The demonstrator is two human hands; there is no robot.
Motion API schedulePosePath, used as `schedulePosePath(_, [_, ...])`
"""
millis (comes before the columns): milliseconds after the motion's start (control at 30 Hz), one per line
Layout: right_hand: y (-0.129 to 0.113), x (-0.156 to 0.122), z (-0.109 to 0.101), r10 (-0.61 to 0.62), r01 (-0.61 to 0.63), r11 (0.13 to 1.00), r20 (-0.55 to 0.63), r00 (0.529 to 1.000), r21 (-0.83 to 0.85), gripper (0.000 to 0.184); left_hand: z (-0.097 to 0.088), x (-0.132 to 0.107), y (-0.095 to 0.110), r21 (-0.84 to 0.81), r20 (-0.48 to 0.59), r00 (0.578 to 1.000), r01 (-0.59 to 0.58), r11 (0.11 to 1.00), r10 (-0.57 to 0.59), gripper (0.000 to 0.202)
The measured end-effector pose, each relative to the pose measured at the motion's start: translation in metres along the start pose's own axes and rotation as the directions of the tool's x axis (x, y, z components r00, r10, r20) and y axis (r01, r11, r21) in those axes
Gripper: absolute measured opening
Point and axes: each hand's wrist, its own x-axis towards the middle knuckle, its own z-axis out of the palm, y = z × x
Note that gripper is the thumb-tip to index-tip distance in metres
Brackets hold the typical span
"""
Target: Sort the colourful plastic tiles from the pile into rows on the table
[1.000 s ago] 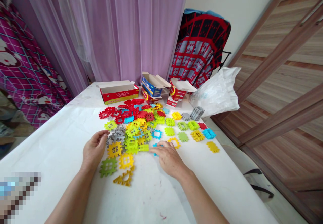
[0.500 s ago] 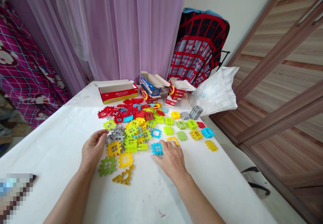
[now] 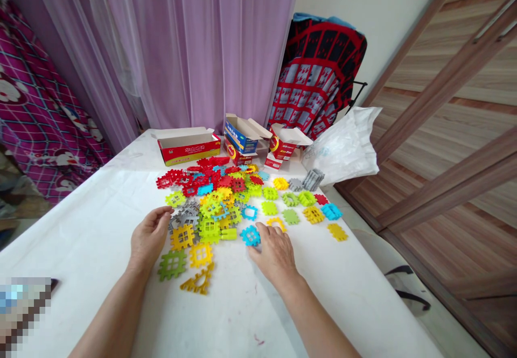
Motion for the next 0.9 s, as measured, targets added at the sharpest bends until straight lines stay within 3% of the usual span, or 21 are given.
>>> schedulePosePath(233, [0.004, -0.002, -0.002, 0.034, -0.032, 0.993, -0.010, 0.999, 0.116, 0.059, 0.000, -0.001, 0.001, 0.007, 0.000, 1.000, 0.021, 1.000, -0.021, 0.032])
schedulePosePath(400, [0.024, -0.003, 0.000, 0.088, -0.041, 0.948, -0.136, 0.987, 0.316, 0.064, 0.000, 0.001, -0.002, 0.010, 0.007, 0.999, 0.031, 0.999, -0.031, 0.034])
schedulePosePath(533, [0.088, 0.005, -0.010, 0.299, -0.167, 0.878, -0.242, 0.923, 0.448, 0.068, -0.001, 0.004, -0.006, 0.023, 0.008, 0.999, 0.031, 0.999, -0.031, 0.034])
schedulePosePath(733, [0.213, 0.031, -0.045, 0.636, -0.551, 0.730, -0.105, 0.765, 0.404, 0.079, -0.007, 0.003, 0.014, 0.174, 0.038, 0.997, 0.052, 0.983, -0.060, 0.031])
schedulePosePath(800, [0.237, 0.039, -0.051, 0.667, -0.614, 0.713, -0.055, 0.743, 0.338, 0.081, -0.009, 0.000, 0.024, 0.216, 0.061, 0.992, 0.098, 0.972, -0.113, 0.037])
schedulePosePath(900, [0.253, 0.046, -0.051, 0.671, -0.644, 0.720, -0.021, 0.741, 0.261, 0.081, -0.010, -0.003, 0.030, 0.251, 0.076, 0.985, 0.132, 0.959, -0.156, 0.043])
